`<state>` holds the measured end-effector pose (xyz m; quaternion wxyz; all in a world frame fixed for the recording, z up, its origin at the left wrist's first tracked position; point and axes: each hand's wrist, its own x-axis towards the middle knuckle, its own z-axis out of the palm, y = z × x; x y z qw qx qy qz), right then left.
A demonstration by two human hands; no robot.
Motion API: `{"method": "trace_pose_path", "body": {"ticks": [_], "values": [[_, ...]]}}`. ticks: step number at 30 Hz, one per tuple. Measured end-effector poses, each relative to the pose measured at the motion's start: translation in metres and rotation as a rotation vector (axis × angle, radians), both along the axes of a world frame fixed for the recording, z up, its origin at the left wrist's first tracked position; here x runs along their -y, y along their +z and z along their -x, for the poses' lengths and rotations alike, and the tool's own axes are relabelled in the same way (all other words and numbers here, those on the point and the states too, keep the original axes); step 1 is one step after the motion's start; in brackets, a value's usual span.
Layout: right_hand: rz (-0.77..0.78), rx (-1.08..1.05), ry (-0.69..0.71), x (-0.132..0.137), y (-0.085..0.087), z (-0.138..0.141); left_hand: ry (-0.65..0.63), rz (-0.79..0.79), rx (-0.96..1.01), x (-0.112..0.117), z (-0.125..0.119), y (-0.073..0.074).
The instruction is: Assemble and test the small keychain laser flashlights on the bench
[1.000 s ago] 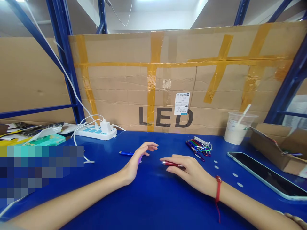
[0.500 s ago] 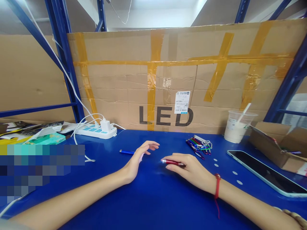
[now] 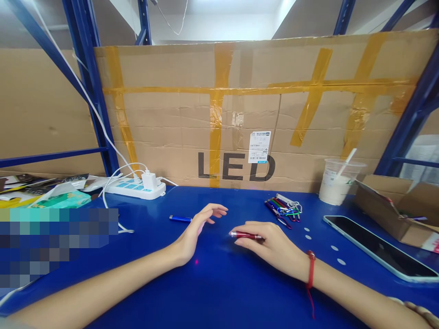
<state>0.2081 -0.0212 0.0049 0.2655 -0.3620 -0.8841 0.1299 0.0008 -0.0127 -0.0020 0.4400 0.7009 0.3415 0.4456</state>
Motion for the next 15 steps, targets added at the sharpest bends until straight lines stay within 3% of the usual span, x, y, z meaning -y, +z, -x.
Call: {"method": "trace_pose_path", "body": {"ticks": [15], "values": [[0.073, -0.044, 0.02, -0.0032, -0.0022, -0.0019, 0.005, 0.018, -0.012, -0.0031, 0.0003, -0.0006]]}}
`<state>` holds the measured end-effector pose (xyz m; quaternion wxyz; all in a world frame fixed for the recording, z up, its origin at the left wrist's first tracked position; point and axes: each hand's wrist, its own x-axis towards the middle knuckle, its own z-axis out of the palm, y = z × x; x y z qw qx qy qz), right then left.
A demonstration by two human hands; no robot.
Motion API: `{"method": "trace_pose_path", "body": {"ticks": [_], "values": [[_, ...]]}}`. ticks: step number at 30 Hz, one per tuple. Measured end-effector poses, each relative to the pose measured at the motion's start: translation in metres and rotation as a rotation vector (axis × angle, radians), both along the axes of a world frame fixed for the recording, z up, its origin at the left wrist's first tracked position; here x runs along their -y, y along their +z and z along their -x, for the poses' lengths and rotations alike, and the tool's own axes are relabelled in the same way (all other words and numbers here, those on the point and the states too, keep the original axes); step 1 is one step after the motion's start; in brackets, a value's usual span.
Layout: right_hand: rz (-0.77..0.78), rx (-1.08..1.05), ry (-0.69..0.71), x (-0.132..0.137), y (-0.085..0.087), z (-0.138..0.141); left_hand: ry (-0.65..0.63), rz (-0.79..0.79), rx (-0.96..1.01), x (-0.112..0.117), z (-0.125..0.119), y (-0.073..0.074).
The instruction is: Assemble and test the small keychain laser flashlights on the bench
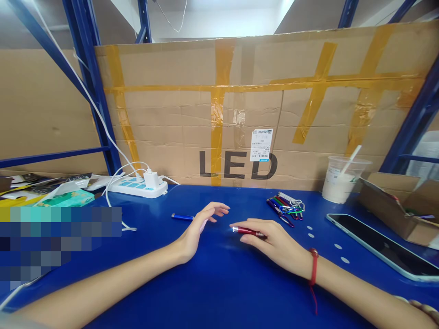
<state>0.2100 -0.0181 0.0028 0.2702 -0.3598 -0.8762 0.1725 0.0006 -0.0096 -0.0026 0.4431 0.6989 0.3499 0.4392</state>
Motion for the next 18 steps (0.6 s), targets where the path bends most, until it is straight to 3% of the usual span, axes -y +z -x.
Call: {"method": "trace_pose_path", "body": {"ticks": [9, 18], "values": [[0.008, 0.035, -0.026, -0.001, 0.001, -0.001, -0.017, -0.02, 0.012, -0.004, 0.0, -0.005], [-0.022, 0.083, -0.044, -0.002, -0.003, 0.0, 0.01, 0.026, 0.012, 0.008, -0.004, 0.003]]}}
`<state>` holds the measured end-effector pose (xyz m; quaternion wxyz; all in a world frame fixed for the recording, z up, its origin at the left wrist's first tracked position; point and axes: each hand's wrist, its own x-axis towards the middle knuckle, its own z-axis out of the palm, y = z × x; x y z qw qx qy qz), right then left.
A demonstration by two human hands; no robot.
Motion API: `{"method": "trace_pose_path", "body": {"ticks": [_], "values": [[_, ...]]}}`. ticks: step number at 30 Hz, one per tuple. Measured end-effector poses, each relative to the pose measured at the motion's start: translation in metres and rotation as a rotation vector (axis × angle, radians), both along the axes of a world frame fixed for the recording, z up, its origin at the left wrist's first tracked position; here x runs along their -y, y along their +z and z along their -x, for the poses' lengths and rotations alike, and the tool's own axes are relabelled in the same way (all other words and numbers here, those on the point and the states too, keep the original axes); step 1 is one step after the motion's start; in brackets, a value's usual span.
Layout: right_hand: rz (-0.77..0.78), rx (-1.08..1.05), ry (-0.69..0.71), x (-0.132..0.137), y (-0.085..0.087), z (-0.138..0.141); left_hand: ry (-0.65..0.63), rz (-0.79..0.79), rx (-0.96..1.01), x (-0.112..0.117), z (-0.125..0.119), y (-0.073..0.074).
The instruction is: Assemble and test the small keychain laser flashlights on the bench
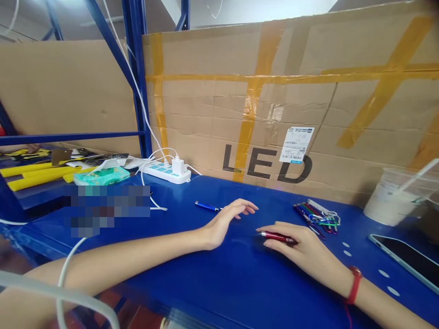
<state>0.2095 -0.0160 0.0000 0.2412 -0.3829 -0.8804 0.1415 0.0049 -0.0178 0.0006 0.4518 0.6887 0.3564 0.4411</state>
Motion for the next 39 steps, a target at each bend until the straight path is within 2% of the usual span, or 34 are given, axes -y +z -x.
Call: {"method": "trace_pose_path", "body": {"ticks": [11, 17, 25, 39], "values": [[-0.043, 0.044, 0.0, 0.0, 0.001, -0.001, -0.06, -0.021, 0.003, -0.008, 0.004, -0.007], [-0.047, -0.025, 0.014, 0.002, 0.003, -0.001, -0.1, -0.037, -0.028, -0.01, 0.006, -0.01], [-0.008, -0.06, 0.058, 0.003, 0.002, -0.002, -0.088, -0.056, -0.054, -0.009, 0.007, -0.008], [-0.028, -0.056, 0.045, 0.002, 0.003, -0.002, -0.054, -0.035, -0.075, -0.007, 0.005, -0.005]]}}
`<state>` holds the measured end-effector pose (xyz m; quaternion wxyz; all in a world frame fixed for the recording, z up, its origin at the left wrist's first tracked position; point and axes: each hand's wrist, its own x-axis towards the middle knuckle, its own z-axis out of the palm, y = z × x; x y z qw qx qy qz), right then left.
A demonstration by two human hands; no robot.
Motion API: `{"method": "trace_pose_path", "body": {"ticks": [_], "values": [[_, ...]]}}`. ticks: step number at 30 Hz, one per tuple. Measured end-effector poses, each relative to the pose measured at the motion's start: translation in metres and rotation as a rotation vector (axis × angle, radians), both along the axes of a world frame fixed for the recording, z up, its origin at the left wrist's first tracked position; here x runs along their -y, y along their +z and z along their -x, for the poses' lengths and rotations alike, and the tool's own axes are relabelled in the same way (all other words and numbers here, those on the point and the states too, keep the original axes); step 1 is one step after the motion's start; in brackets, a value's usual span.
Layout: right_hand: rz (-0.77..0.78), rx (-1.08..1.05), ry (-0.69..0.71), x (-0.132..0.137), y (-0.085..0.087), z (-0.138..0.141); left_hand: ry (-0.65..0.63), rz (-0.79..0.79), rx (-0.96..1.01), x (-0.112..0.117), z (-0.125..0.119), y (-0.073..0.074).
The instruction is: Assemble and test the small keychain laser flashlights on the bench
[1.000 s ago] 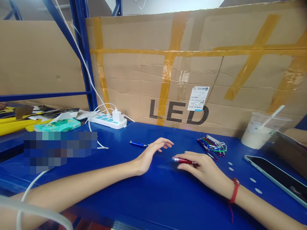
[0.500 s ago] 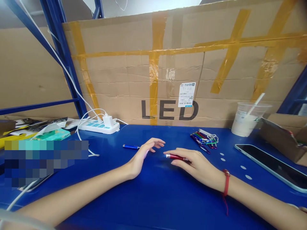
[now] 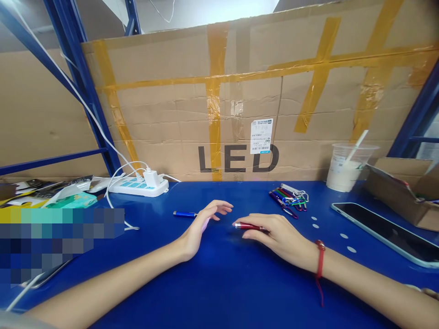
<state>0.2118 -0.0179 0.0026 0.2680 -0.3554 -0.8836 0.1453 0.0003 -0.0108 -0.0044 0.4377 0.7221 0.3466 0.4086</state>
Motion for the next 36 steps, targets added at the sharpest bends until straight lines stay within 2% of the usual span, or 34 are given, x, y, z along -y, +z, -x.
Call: {"method": "trace_pose_path", "body": {"ticks": [9, 14, 17, 22, 24, 27, 30, 33, 36], "values": [[0.016, -0.02, -0.015, 0.0, -0.001, 0.0, -0.01, 0.014, -0.015, 0.002, 0.0, 0.002], [0.001, 0.029, -0.074, -0.002, -0.003, 0.0, 0.039, -0.01, -0.063, 0.003, -0.001, 0.005], [-0.039, 0.049, -0.152, -0.003, -0.004, -0.001, 0.151, -0.104, -0.235, 0.003, 0.0, 0.006], [-0.029, 0.164, -0.289, -0.006, -0.004, -0.004, 0.304, -0.452, -0.779, -0.002, 0.004, 0.005], [-0.034, 0.204, -0.352, -0.01, -0.003, -0.007, 0.391, -0.521, -0.988, -0.004, 0.007, 0.006], [-0.092, 0.289, -0.467, -0.02, -0.002, -0.017, 0.598, -0.459, -1.275, -0.005, 0.013, 0.009], [-0.151, 0.389, -0.567, -0.032, -0.002, -0.03, 0.725, -0.31, -1.413, -0.005, 0.019, 0.014], [-0.201, 0.453, -0.638, -0.04, -0.004, -0.04, 0.709, -0.252, -1.403, -0.004, 0.022, 0.017], [-0.265, 0.504, -0.66, -0.043, -0.006, -0.043, 0.656, -0.286, -1.38, -0.003, 0.021, 0.018]]}}
